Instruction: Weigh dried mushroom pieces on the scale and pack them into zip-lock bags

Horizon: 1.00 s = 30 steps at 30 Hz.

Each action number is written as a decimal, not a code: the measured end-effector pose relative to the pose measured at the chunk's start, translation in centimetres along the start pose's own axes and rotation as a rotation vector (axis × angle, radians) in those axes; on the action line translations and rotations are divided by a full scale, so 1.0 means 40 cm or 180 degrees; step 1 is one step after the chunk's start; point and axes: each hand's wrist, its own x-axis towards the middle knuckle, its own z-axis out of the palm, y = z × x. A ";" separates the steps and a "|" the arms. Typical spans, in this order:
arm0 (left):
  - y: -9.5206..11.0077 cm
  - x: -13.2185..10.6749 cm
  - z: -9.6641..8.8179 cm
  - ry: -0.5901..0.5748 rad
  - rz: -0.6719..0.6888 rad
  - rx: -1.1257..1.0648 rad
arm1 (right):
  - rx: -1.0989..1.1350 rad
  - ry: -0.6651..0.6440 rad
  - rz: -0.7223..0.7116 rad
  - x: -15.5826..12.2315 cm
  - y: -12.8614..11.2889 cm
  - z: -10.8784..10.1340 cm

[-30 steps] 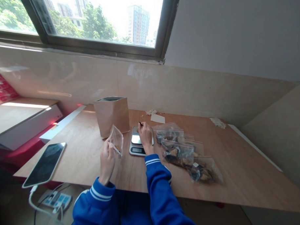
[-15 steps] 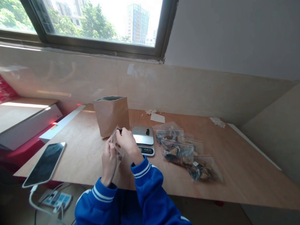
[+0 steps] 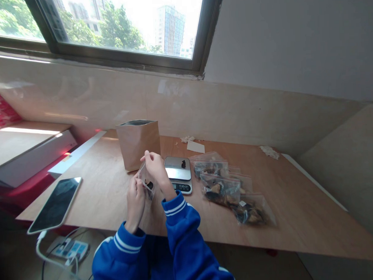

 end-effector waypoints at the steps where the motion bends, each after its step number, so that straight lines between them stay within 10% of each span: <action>1: 0.000 0.000 0.001 -0.0009 -0.0023 -0.0033 | 0.0345 0.0067 0.0006 0.006 0.003 0.006; 12: -0.012 0.012 -0.007 0.0048 -0.0346 -0.0260 | -0.0681 0.0903 -0.0906 0.033 0.074 -0.038; 16: -0.017 0.017 -0.015 0.0047 -0.0377 -0.0268 | -0.2148 0.1505 -0.0519 0.038 0.182 -0.116; 21: -0.019 0.015 -0.013 0.0067 -0.0444 -0.0288 | -0.3172 0.1166 -0.0026 0.022 0.296 -0.170; 30: -0.017 0.011 -0.006 0.0047 -0.0371 -0.0360 | -0.1115 0.0899 -0.0414 -0.007 0.179 -0.161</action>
